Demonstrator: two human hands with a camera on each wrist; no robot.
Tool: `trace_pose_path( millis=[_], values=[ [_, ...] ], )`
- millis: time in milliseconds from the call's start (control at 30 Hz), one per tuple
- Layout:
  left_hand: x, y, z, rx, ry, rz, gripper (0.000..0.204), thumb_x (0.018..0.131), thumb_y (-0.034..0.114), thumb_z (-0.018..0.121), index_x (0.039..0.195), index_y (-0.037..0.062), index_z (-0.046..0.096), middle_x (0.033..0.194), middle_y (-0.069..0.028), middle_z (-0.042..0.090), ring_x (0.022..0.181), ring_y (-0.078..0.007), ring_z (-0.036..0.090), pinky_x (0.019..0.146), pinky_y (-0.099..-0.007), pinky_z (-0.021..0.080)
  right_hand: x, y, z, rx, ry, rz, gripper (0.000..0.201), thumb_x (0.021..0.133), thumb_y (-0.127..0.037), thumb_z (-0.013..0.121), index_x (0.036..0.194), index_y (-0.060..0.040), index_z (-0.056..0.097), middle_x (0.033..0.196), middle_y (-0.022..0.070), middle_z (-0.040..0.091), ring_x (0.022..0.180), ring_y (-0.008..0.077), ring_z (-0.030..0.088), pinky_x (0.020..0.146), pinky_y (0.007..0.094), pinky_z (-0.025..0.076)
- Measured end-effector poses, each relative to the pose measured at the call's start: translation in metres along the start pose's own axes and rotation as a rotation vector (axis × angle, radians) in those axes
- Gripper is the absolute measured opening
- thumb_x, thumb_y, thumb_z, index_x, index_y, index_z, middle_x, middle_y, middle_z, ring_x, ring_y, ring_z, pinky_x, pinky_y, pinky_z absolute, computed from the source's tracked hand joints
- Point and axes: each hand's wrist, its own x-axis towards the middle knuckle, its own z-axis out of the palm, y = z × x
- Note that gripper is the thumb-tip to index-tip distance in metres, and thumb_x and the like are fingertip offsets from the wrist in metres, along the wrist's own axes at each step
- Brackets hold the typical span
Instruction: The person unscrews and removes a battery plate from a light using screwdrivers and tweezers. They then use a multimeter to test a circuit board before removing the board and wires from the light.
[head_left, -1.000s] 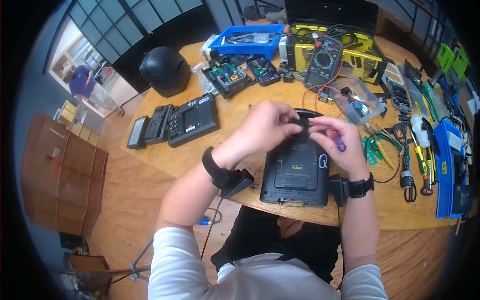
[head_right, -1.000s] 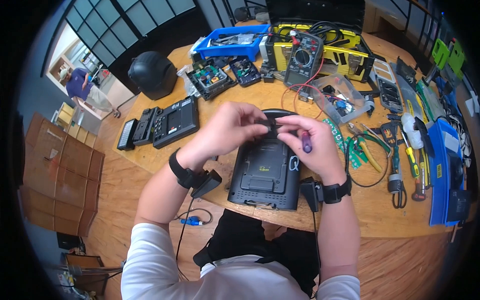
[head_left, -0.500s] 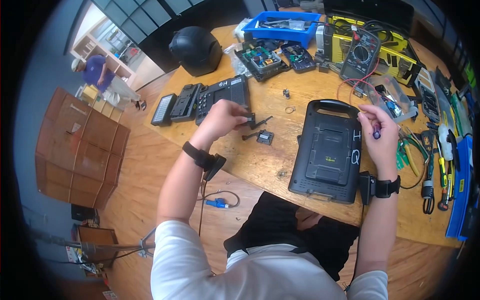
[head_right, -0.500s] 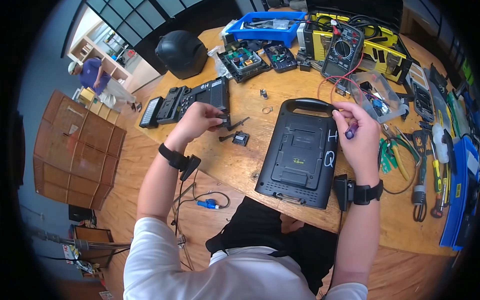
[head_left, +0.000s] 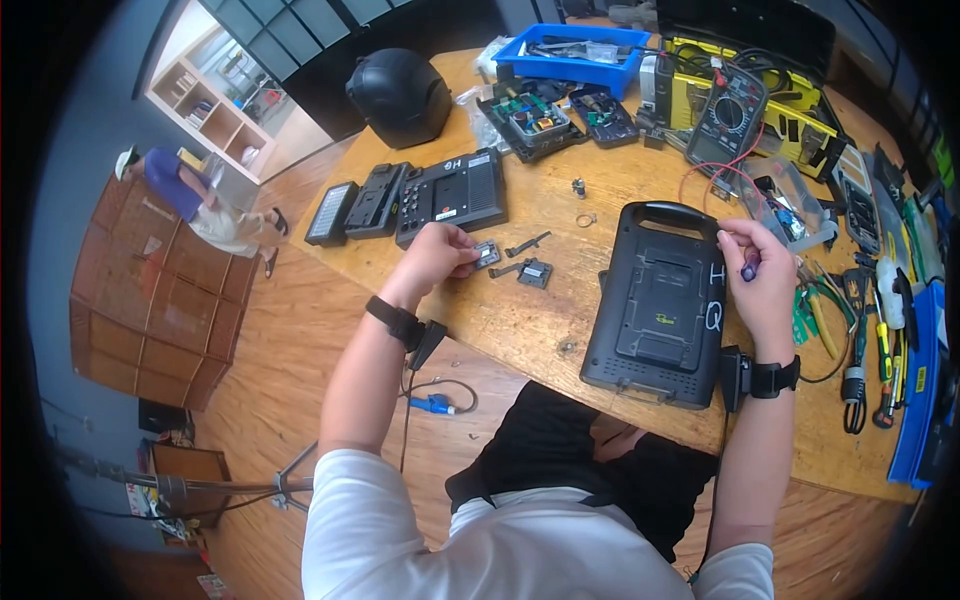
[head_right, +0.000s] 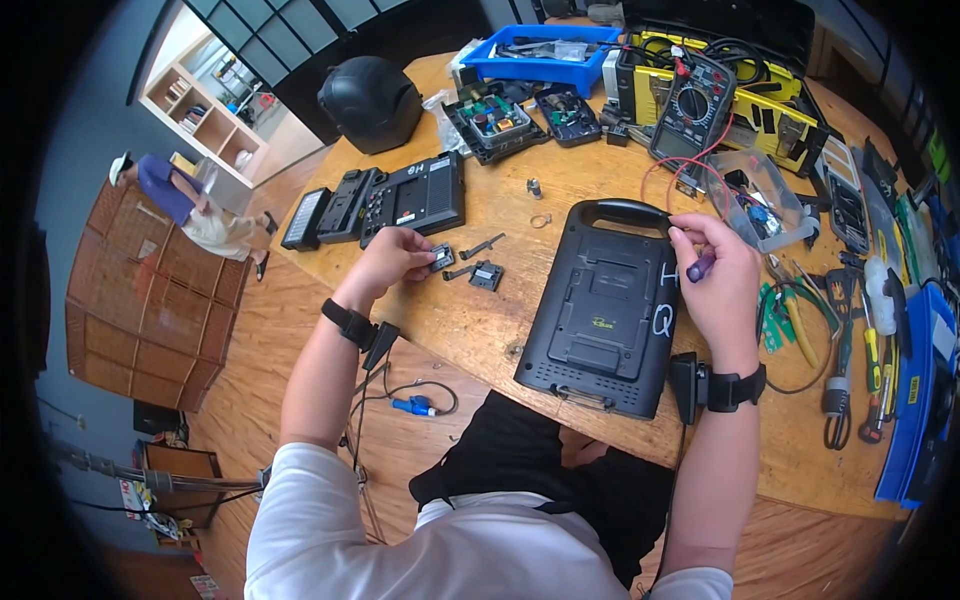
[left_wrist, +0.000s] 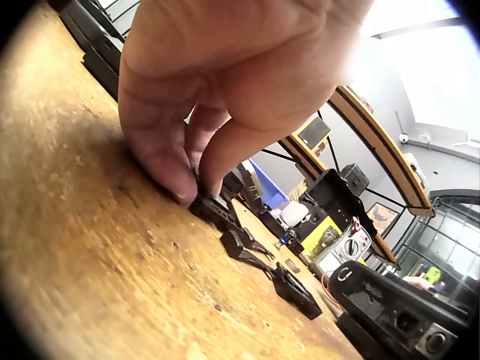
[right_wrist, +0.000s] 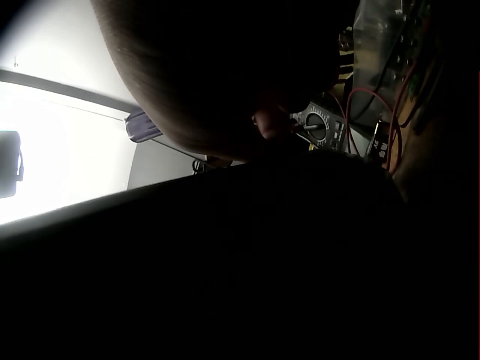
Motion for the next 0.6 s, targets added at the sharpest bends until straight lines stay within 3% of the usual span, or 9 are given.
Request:
trace_pose_path(
  millis=[133, 167, 200, 267, 300, 433, 467, 533, 600],
  values=[
    [-0.007, 0.014, 0.003, 0.168, 0.059, 0.016, 0.021, 0.089, 0.009, 0.079, 0.103, -0.0051, 0.071, 0.086, -0.0125, 0.075, 0.073, -0.0184, 0.072, 0.066, -0.0303, 0.058, 0.000, 0.003, -0.002, -0.005, 0.014, -0.018, 0.012, 0.090, -0.003, 0.076, 0.102, -0.0011, 0.075, 0.085, 0.0104, 0.076, 0.072, 0.0156, 0.072, 0.067, 0.0278, 0.054],
    [-0.019, 0.031, 0.006, 0.524, 0.150, 0.107, 0.032, 0.087, 0.018, 0.082, 0.109, -0.0031, 0.072, 0.090, -0.0155, 0.076, 0.079, -0.0240, 0.075, 0.071, -0.0353, 0.059, 0.001, 0.002, -0.003, -0.009, 0.006, -0.002, 0.012, 0.090, -0.004, 0.076, 0.101, -0.0012, 0.075, 0.087, 0.0116, 0.077, 0.078, 0.0190, 0.075, 0.071, 0.0290, 0.056],
    [-0.028, 0.042, 0.009, 0.526, 0.140, 0.120, 0.032, 0.087, 0.018, 0.082, 0.109, -0.0031, 0.072, 0.090, -0.0155, 0.076, 0.079, -0.0240, 0.075, 0.071, -0.0353, 0.059, 0.000, 0.002, -0.003, 0.002, 0.008, 0.005, 0.011, 0.090, -0.004, 0.076, 0.101, -0.0011, 0.075, 0.085, 0.0115, 0.076, 0.076, 0.0185, 0.074, 0.070, 0.0288, 0.055],
    [-0.041, 0.060, 0.014, 0.806, 0.242, 0.466, 0.038, 0.086, 0.024, 0.083, 0.113, -0.0013, 0.073, 0.092, -0.0160, 0.076, 0.080, -0.0277, 0.075, 0.075, -0.0379, 0.059, 0.001, -0.001, -0.004, 0.021, -0.005, 0.042, 0.011, 0.090, -0.004, 0.076, 0.100, -0.0008, 0.075, 0.083, 0.0116, 0.076, 0.075, 0.0185, 0.074, 0.069, 0.0293, 0.055],
    [-0.046, 0.075, 0.019, 0.745, 0.196, 0.522, 0.037, 0.088, 0.024, 0.081, 0.113, -0.0028, 0.072, 0.094, -0.0141, 0.075, 0.085, -0.0214, 0.073, 0.073, -0.0349, 0.058, 0.001, 0.000, -0.003, 0.030, 0.011, 0.024, 0.011, 0.090, -0.005, 0.076, 0.100, -0.0009, 0.075, 0.083, 0.0116, 0.076, 0.072, 0.0185, 0.073, 0.067, 0.0299, 0.055],
    [-0.062, 0.141, 0.058, 0.466, -0.028, 0.503, 0.030, 0.092, 0.023, 0.078, 0.109, -0.0012, 0.074, 0.092, -0.0134, 0.075, 0.078, -0.0195, 0.069, 0.069, -0.0327, 0.055, 0.001, 0.004, 0.001, 0.070, 0.021, 0.040, 0.010, 0.091, -0.007, 0.076, 0.099, -0.0015, 0.075, 0.085, 0.0113, 0.077, 0.072, 0.0193, 0.073, 0.067, 0.0301, 0.055],
    [-0.056, 0.143, 0.071, 0.462, -0.031, 0.508, 0.030, 0.092, 0.023, 0.078, 0.109, -0.0012, 0.074, 0.092, -0.0134, 0.075, 0.078, -0.0195, 0.069, 0.069, -0.0327, 0.055, 0.001, 0.005, 0.001, 0.063, 0.023, 0.039, 0.010, 0.091, -0.007, 0.076, 0.099, -0.0015, 0.075, 0.085, 0.0113, 0.077, 0.072, 0.0193, 0.073, 0.067, 0.0301, 0.055],
    [-0.042, 0.144, 0.095, 0.374, -0.050, 0.720, 0.023, 0.095, 0.018, 0.074, 0.108, -0.0010, 0.075, 0.090, -0.0109, 0.075, 0.076, -0.0191, 0.068, 0.069, -0.0328, 0.055, 0.001, 0.009, 0.002, 0.116, 0.018, 0.074, 0.010, 0.091, -0.007, 0.076, 0.099, -0.0018, 0.075, 0.086, 0.0113, 0.077, 0.073, 0.0192, 0.074, 0.067, 0.0296, 0.055],
    [-0.040, 0.150, 0.105, 0.369, -0.128, 0.719, 0.022, 0.096, 0.015, 0.073, 0.111, -0.0001, 0.074, 0.097, -0.0100, 0.074, 0.085, -0.0205, 0.068, 0.076, -0.0332, 0.054, 0.000, 0.014, 0.004, 0.141, 0.029, 0.081, 0.010, 0.091, -0.006, 0.075, 0.100, -0.0020, 0.075, 0.086, 0.0114, 0.077, 0.073, 0.0183, 0.073, 0.067, 0.0289, 0.055]
  ],
)
